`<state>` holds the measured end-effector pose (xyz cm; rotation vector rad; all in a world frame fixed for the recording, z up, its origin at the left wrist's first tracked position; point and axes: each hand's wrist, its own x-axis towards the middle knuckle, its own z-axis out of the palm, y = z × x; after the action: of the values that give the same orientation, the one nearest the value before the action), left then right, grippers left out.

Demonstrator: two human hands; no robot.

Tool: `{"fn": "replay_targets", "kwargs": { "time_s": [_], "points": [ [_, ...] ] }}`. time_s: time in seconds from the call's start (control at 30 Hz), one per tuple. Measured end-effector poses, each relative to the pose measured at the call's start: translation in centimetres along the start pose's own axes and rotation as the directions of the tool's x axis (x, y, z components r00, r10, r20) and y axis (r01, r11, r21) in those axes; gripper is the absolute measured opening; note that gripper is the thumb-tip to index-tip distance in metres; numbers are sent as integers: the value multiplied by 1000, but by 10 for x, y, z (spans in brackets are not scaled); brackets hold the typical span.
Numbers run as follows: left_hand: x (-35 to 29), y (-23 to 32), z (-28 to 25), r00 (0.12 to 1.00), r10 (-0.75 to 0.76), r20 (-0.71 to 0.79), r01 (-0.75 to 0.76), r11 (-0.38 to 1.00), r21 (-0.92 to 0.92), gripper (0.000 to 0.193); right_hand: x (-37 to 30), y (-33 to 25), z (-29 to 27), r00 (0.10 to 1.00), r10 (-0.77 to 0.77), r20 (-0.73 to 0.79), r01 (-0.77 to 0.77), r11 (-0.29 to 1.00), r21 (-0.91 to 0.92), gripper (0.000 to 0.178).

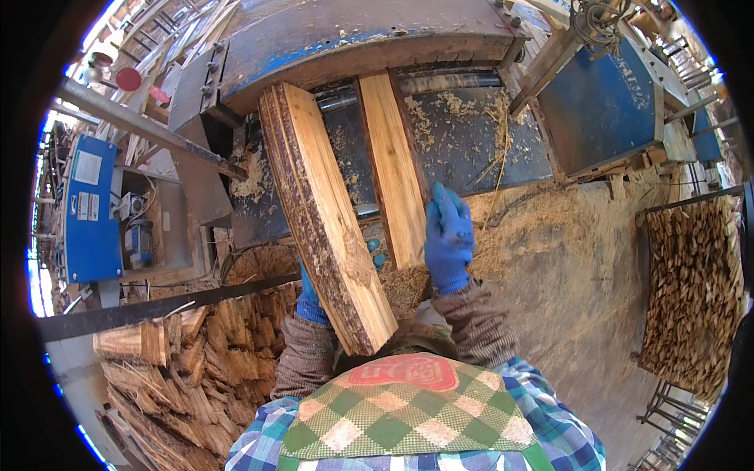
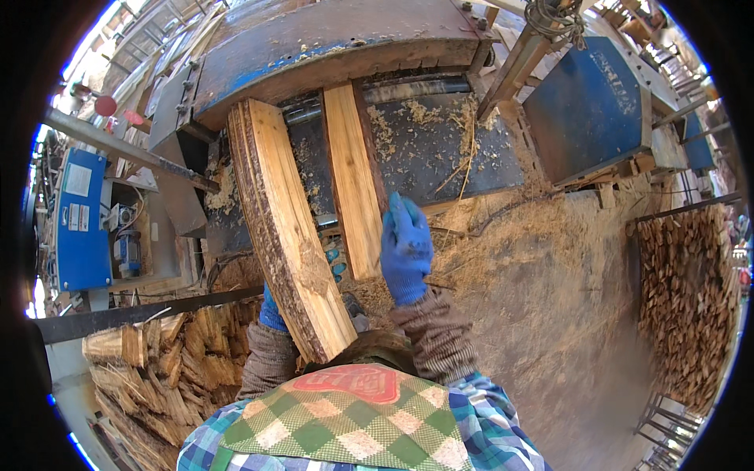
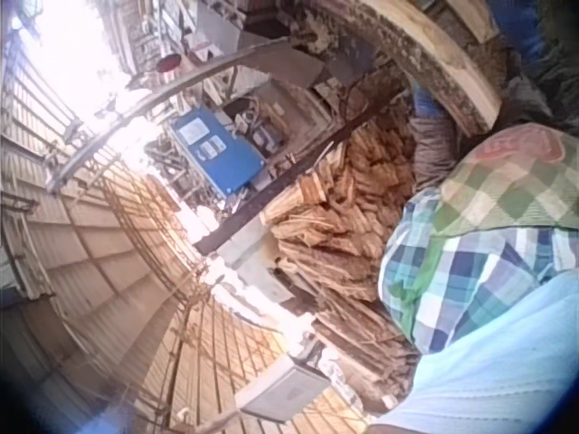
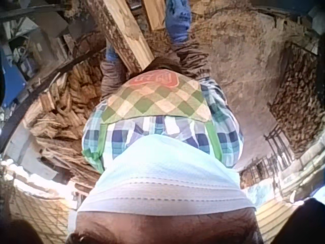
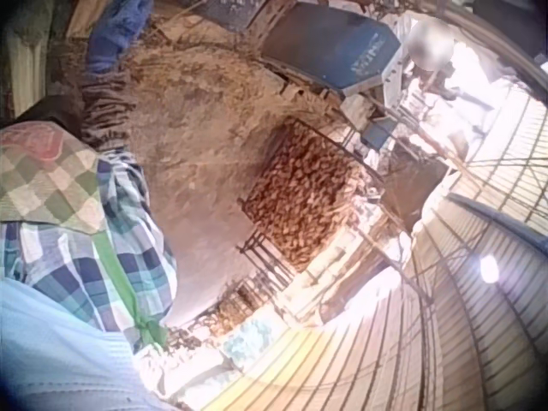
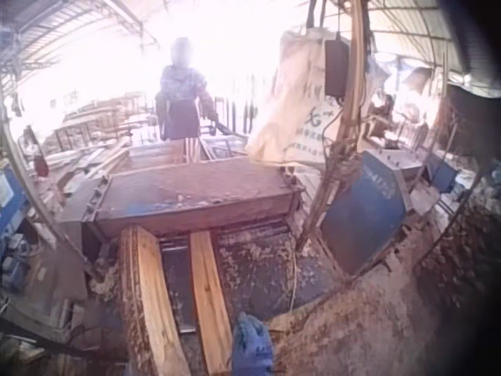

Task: The person picks up wooden planks from a large pile and feeds them one by one into a wood processing machine. The person wears blue gloves and a plaid shirt while handling the wood in a workshop setting.

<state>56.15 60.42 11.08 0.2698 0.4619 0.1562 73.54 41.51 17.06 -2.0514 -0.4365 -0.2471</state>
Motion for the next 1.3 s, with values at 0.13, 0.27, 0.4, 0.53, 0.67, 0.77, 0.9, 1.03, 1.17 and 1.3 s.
{"fn": "replay_targets", "kwargs": {
  "time_s": [0.13,0.27,0.4,0.53,0.67,0.77,0.9,1.03,1.17,1.3],
  "points": [
    [8,-7,-22,991,-125,-44,119,985,-123,93,50,12,36,992,-117,-55,108,985,-135,35],
    [1,-10,-35,966,-232,-118,184,929,-321,93,93,8,64,985,145,-90,-146,989,2,36],
    [5,12,-12,958,116,261,-134,989,54,90,103,-1,63,971,235,-51,-239,966,-98,34],
    [-33,16,42,945,309,110,-320,942,100,89,93,3,48,990,138,40,-140,987,76,34],
    [-75,25,41,972,221,84,-228,971,76,86,-19,13,23,934,-111,338,-38,915,402,50],
    [-94,29,17,992,124,17,-124,989,74,82,-119,10,14,822,10,569,-377,758,532,61],
    [-110,22,-1,989,144,22,-145,989,39,77,-145,-52,-20,768,179,615,-480,797,366,62],
    [-112,37,11,986,160,-42,-149,970,191,73,-148,-66,6,846,131,517,-342,877,337,59],
    [-102,80,2,996,89,-13,-87,986,141,65,-145,-97,25,801,203,563,-427,853,299,60],
    [-102,94,-10,988,155,17,-153,946,287,60,-161,-90,64,948,-1,320,-147,887,439,59]
  ]
}}
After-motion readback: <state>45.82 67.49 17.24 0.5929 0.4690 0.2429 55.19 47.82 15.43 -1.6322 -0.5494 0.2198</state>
